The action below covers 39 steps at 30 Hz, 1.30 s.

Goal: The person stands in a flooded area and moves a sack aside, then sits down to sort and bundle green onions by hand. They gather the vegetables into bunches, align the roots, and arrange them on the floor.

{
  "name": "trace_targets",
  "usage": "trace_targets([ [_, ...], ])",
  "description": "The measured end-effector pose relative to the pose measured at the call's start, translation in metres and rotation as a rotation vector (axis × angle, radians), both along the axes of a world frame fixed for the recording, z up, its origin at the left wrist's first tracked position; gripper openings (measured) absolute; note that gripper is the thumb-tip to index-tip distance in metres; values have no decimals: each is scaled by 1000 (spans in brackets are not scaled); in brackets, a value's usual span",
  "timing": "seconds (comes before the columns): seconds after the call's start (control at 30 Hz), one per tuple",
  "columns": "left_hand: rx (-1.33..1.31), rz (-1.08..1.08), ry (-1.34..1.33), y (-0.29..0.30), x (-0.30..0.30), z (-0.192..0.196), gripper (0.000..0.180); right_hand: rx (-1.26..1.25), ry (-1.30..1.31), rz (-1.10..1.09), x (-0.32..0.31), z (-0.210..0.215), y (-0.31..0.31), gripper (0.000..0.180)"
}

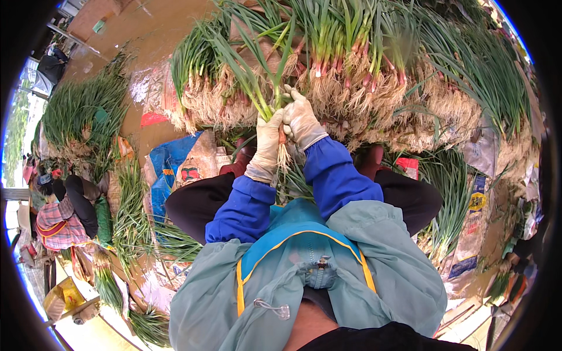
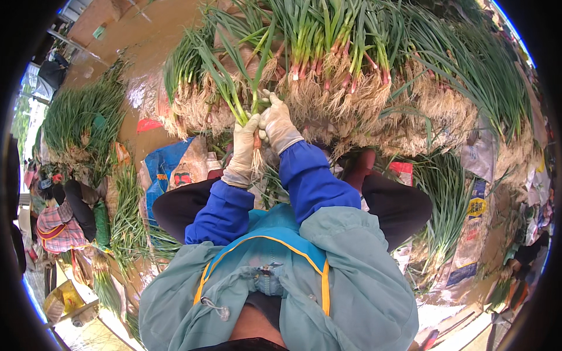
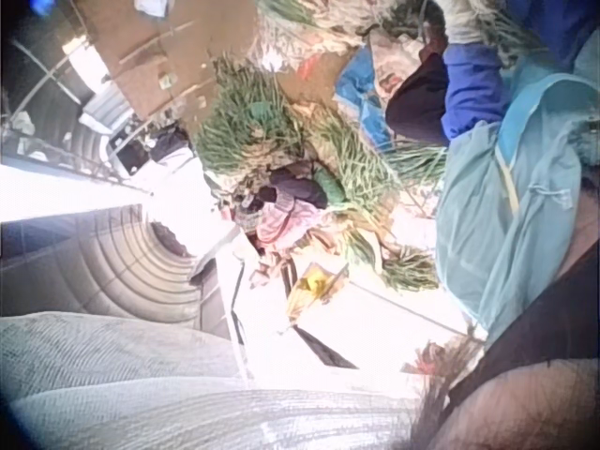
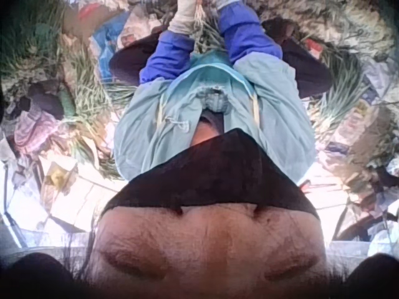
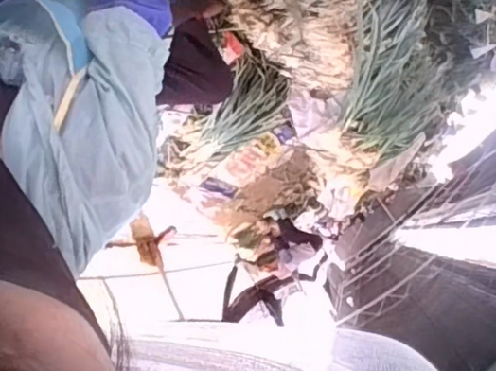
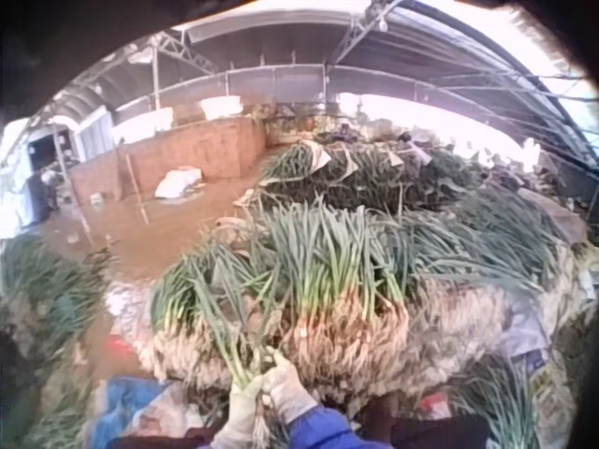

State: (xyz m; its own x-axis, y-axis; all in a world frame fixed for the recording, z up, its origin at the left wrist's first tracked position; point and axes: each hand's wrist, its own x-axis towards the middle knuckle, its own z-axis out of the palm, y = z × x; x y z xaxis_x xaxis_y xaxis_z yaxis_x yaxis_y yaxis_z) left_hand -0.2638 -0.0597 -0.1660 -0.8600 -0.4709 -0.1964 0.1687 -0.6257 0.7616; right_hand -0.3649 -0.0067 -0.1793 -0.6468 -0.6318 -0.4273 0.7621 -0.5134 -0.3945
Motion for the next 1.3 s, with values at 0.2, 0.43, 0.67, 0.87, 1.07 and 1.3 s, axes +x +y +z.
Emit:
trace_targets([
  [0.2, -110, 112, 45, -16, -2, -1, 16, 277, 254, -92, -16, 34, 26, 30],
  [0.43, -185, -117, -54, -11, -2, -10, 31, 969, 1213, 846, -7, 52, 20, 44],
  [0.67, 440, -340, 244, -13, 37, 42, 18, 1221, 1131, 314, -27, 1, 35, 43],
  [0.87, 337, -412, 268, -27, 40, 56, 59, 876, 1803, 1173, 13, -59, 107, 49],
  [1.07, 273, -326, -37, -18, 26, 3, 25, 290, 920, 786, -14, 13, 63, 67],
  [1.3, 301, -286, -174, -17, 32, 8, 37, 930, 1864, 835, 12, 48, 12, 45],
])
